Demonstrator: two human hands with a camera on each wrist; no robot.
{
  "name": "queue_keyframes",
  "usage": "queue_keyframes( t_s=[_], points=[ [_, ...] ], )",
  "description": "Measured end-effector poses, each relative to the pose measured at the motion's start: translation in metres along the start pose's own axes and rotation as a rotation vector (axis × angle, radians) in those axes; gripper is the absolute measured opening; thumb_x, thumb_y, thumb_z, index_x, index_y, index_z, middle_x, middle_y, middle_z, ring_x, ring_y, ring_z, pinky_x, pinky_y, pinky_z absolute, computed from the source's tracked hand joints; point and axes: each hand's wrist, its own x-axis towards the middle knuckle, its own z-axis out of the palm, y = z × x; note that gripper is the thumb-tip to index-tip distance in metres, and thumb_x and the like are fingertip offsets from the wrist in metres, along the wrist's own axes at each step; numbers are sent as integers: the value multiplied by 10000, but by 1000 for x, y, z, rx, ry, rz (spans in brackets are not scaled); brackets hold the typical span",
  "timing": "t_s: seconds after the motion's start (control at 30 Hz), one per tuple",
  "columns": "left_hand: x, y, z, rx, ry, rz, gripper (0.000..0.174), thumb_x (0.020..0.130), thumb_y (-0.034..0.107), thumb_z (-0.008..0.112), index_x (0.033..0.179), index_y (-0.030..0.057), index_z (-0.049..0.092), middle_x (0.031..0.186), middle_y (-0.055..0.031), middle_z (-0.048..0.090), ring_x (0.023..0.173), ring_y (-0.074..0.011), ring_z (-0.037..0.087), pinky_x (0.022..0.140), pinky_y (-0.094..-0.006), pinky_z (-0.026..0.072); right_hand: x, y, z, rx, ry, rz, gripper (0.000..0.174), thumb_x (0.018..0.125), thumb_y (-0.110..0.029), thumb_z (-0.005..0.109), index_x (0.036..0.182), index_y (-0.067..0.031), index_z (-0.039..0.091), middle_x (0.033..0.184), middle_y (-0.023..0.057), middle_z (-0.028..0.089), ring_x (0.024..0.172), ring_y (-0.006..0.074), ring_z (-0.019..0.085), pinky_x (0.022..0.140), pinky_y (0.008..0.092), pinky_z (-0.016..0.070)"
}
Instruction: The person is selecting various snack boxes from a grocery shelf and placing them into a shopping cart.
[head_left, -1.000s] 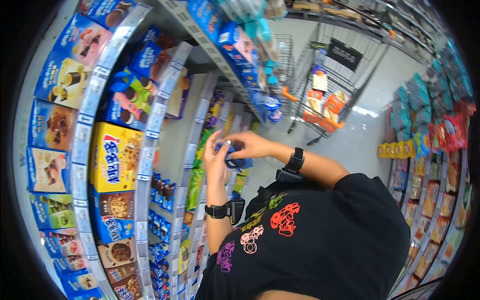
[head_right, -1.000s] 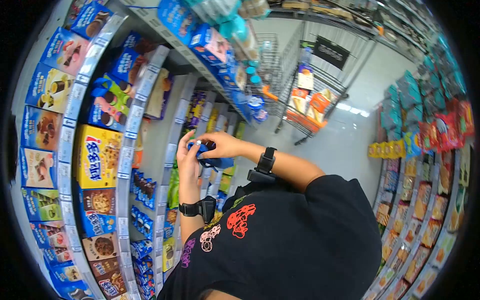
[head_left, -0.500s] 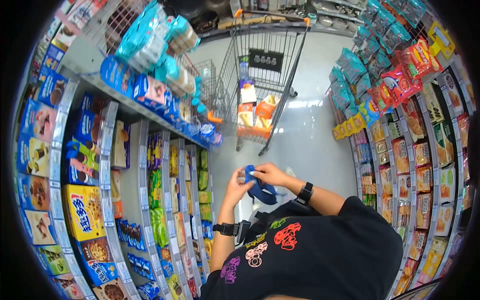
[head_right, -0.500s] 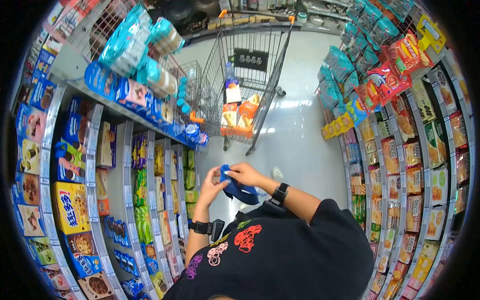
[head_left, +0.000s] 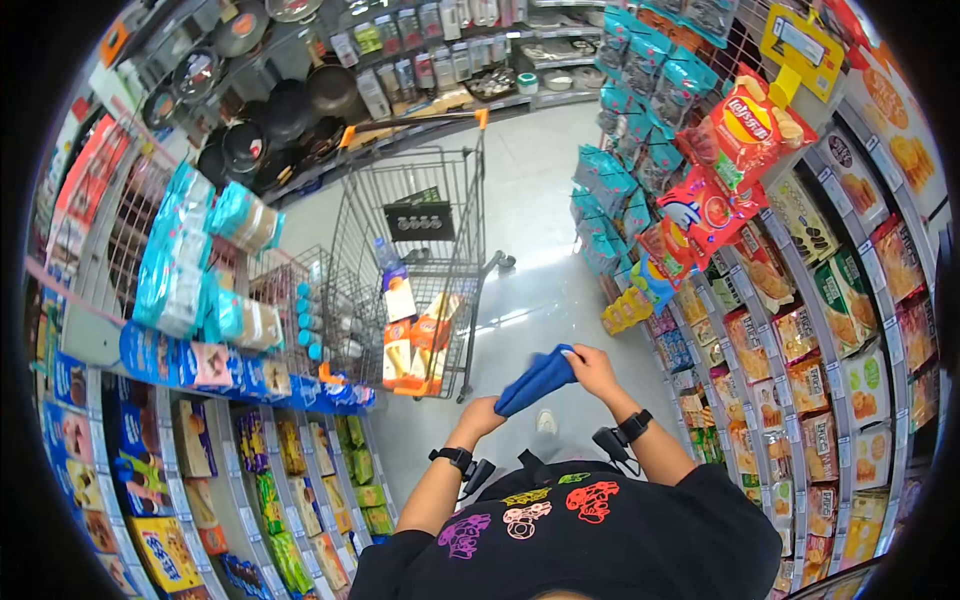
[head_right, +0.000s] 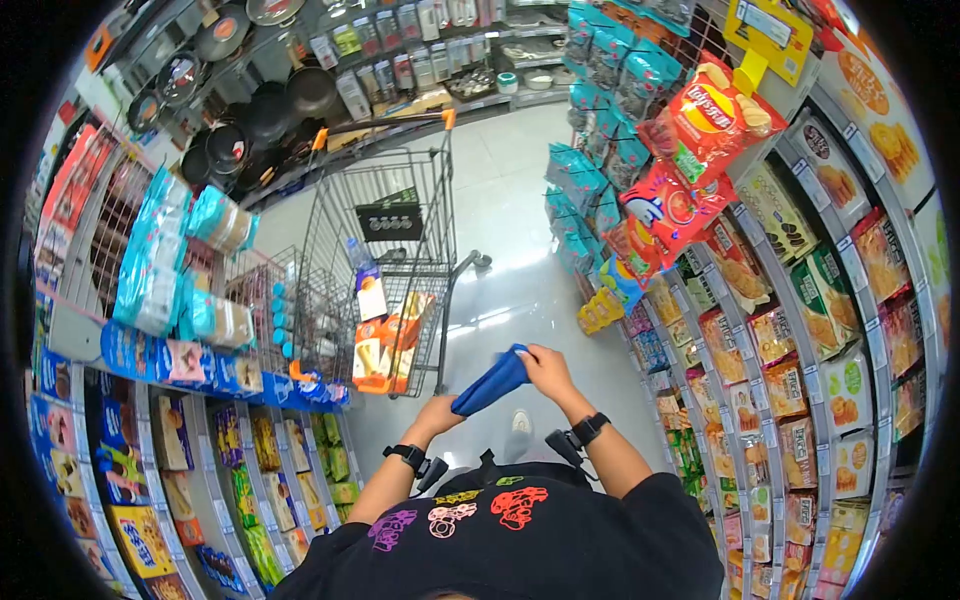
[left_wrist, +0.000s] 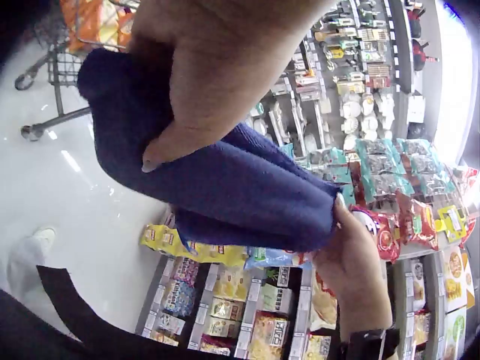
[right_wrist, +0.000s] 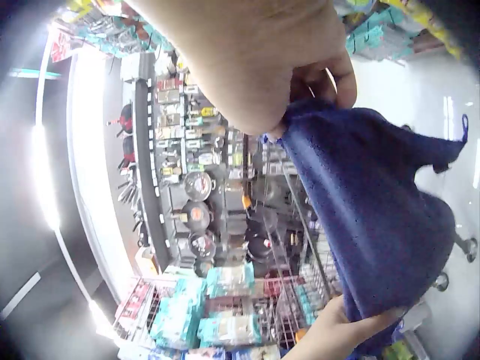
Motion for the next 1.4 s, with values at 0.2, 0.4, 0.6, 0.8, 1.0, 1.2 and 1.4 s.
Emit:
queue_keyframes(
  t_s=[0.2,0.4,0.6,0.8,1.0,1.2,1.4],
  points=[
    [54,29,-3,38,-41,46,289,642,249,661,890,102,654,862,-144,636,833,-329,598,724,-409,482,22,39,-44,-119,137,118,216,825,-192,547,723,-2,552,634,182,549,579,339,531,543,386,408],
    [91,15,-34,-125,-35,74,289,643,281,699,845,78,654,786,-150,631,745,-308,604,662,-376,472,90,36,-26,-224,239,-45,225,825,-180,541,705,9,542,679,198,540,691,369,513,626,430,398],
    [116,17,-191,-474,250,90,210,675,188,698,801,32,633,688,-107,604,668,-199,594,602,-304,443,222,-41,-19,-225,254,-363,209,837,-179,545,760,15,557,738,194,540,705,341,536,620,397,421],
    [49,85,-349,-64,1234,332,146,610,3,622,750,42,606,774,-77,533,765,-271,524,686,-347,434,304,-208,-43,282,288,-689,133,864,-86,529,818,30,575,778,102,536,652,170,555,576,281,444],
    [76,42,-341,9,1304,173,177,596,8,601,761,70,585,799,-75,533,800,-282,515,715,-376,413,367,-195,-21,-74,124,-967,239,720,49,573,898,-92,646,944,124,552,868,283,569,732,324,470],
    [168,-4,-234,132,847,10,177,620,101,621,791,61,596,806,-104,563,821,-299,539,720,-406,438,425,-57,2,-592,-279,-763,133,726,-135,648,858,-147,650,939,45,544,781,251,585,673,362,491],
    [218,12,-163,15,655,-58,142,653,120,613,787,73,607,799,-91,573,829,-283,569,718,-403,470,451,10,4,-666,-442,-649,143,764,-236,614,886,-178,659,870,68,556,726,272,593,636,385,494]
  ],
)
